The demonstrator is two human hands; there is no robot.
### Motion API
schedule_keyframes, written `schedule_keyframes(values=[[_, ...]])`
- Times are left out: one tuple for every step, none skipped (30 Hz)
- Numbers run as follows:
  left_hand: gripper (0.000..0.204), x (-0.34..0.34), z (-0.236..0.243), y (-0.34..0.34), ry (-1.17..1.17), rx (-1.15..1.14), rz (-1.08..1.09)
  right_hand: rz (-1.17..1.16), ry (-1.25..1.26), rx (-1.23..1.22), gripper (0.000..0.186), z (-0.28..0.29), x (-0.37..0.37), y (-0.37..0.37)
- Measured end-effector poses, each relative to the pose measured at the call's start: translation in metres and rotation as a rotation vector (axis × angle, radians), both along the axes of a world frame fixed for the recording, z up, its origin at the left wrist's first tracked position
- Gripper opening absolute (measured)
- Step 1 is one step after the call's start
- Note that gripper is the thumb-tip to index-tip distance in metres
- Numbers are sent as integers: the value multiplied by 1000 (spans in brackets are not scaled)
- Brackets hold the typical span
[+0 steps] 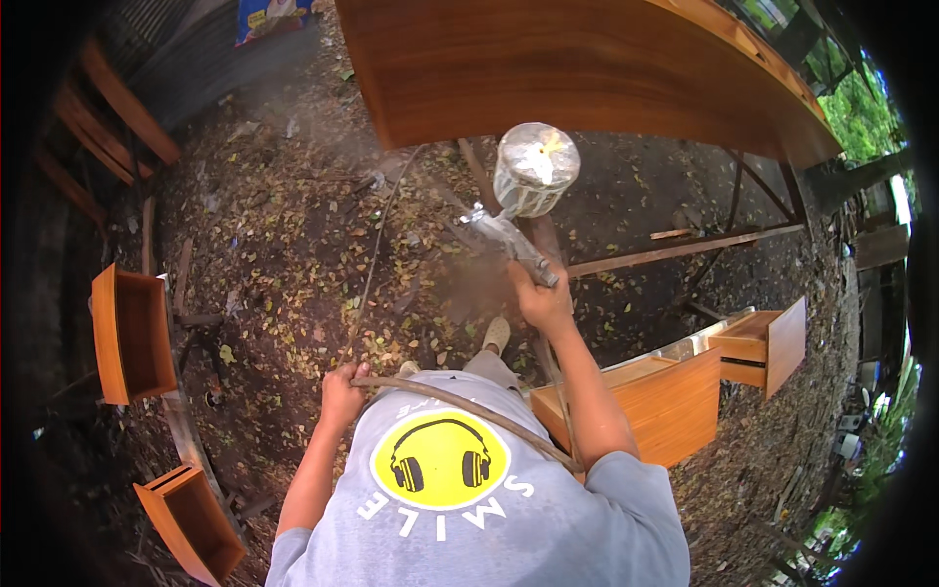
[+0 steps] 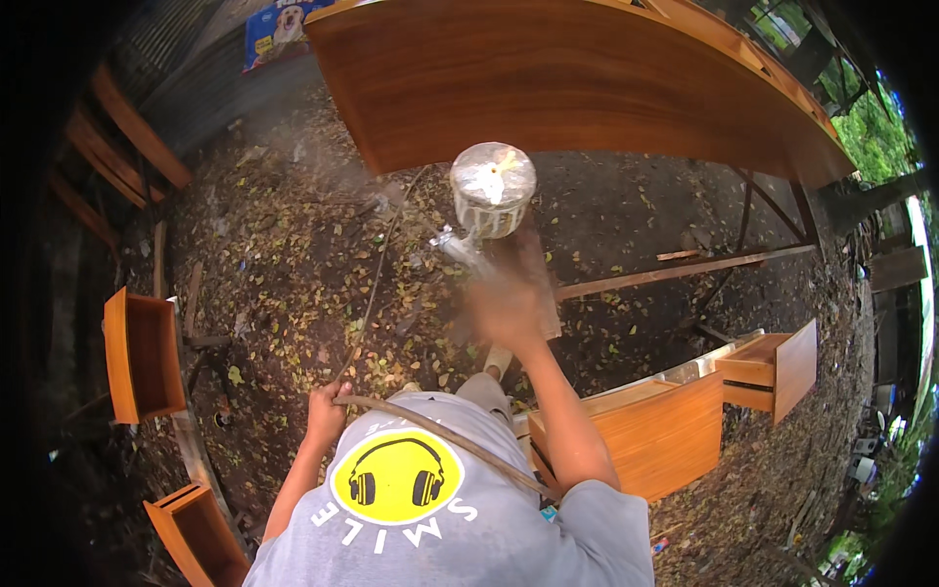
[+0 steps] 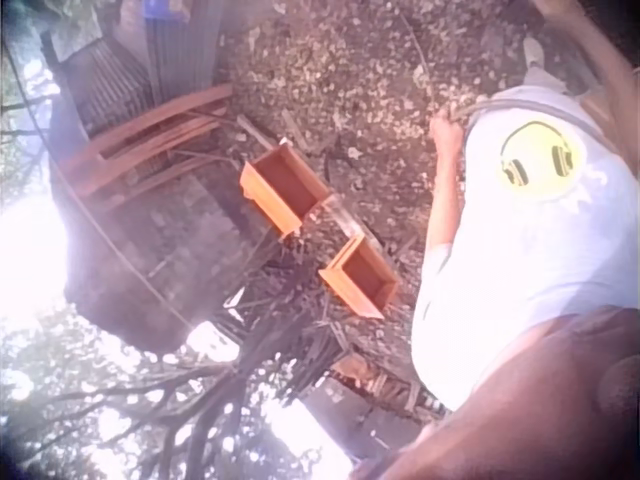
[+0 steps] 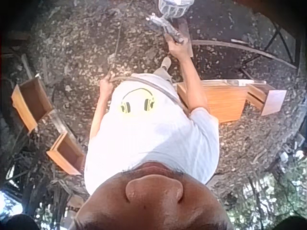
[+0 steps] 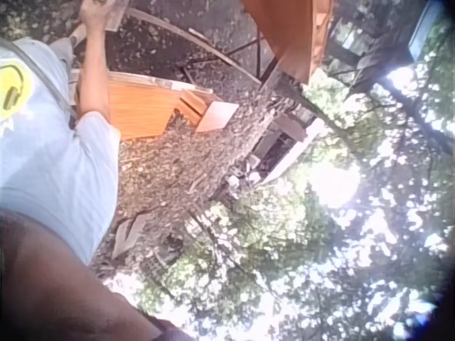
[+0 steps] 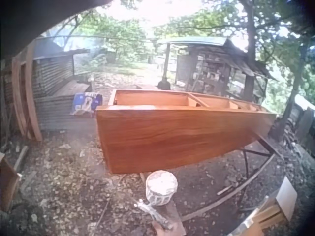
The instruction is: The person pours liquid into a spray gun and applies a finish to a large wooden boat and several smaller wooden furniture pieces. The person moves around the items to cover multiple surfaces with the spray gun.
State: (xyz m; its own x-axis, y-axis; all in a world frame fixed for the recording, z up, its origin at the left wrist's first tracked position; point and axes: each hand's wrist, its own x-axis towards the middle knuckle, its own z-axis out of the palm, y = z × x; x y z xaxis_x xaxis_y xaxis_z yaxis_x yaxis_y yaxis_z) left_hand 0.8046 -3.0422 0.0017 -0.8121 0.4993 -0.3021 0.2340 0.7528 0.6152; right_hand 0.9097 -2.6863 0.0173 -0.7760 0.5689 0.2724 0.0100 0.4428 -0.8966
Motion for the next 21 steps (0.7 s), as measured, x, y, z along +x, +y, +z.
schedule_keyframes(values=[[40, 1, -1, 3, -4, 4, 13, -50, -42, -33, 24, 5, 5, 8], [40, 2, -1, 6, -7, 8, 25, -99, -81, -67, 24, 12, 9, 16], [40, 2, -2, 11, -12, 12, 29, -224, 92, -215, 19, 23, 9, 21], [40, 3, -5, 15, 2, 24, 25, -313, 72, -249, 17, 7, 18, 40], [39, 2, -9, 17, 15, 36, 19, -403, 52, -282, 16, -10, 30, 63], [39, 3, -15, 23, 26, 52, 13, -465, 79, -220, 17, -10, 38, 82], [39, 4, -16, 32, 25, 39, 20, -526, 104, -152, 18, -5, 46, 100], [39, 6, -14, 39, 23, 25, 27, -553, 2, -208, 18, 5, 59, 117], [38, 7, -8, 51, 21, 15, 27, -615, 7, -155, 19, 3, 71, 139], [38, 8, -2, 64, 23, -3, 16, -676, 12, -101, 20, -4, 83, 165], [38, 11, -3, 73, 16, 2, 17, -724, 18, -53, 21, -7, 89, 187], [38, 10, -4, 80, 11, 1, 14, -773, 45, -79, 22, 0, 93, 204], [38, 10, -7, 86, 6, 0, 12, -827, 37, -40, 22, 3, 100, 223], [38, 10, -10, 92, 3, 21, 11, -878, 28, -5, 22, 3, 108, 242], [38, 10, -12, 99, -2, 18, 6, -927, 19, 30, 22, 3, 117, 261], [38, 11, -12, 104, -5, 18, 8, -949, 20, 67, 24, 2, 122, 280], [39, 13, -10, 110, -8, 17, 8, -997, 23, 69, 26, -5, 131, 302], [38, 14, -6, 117, 22, 63, -11, -1044, 29, 68, 29, -6, 133, 319], [38, 15, -4, 122, 3, 62, 1, -1091, 35, 67, 32, -8, 135, 331], [38, 16, -3, 125, -16, 61, 13, -1111, 68, 93, 41, -9, 141, 342], [38, 16, -2, 126, -31, 57, 28, -1166, 49, 104, 43, -10, 140, 349]])
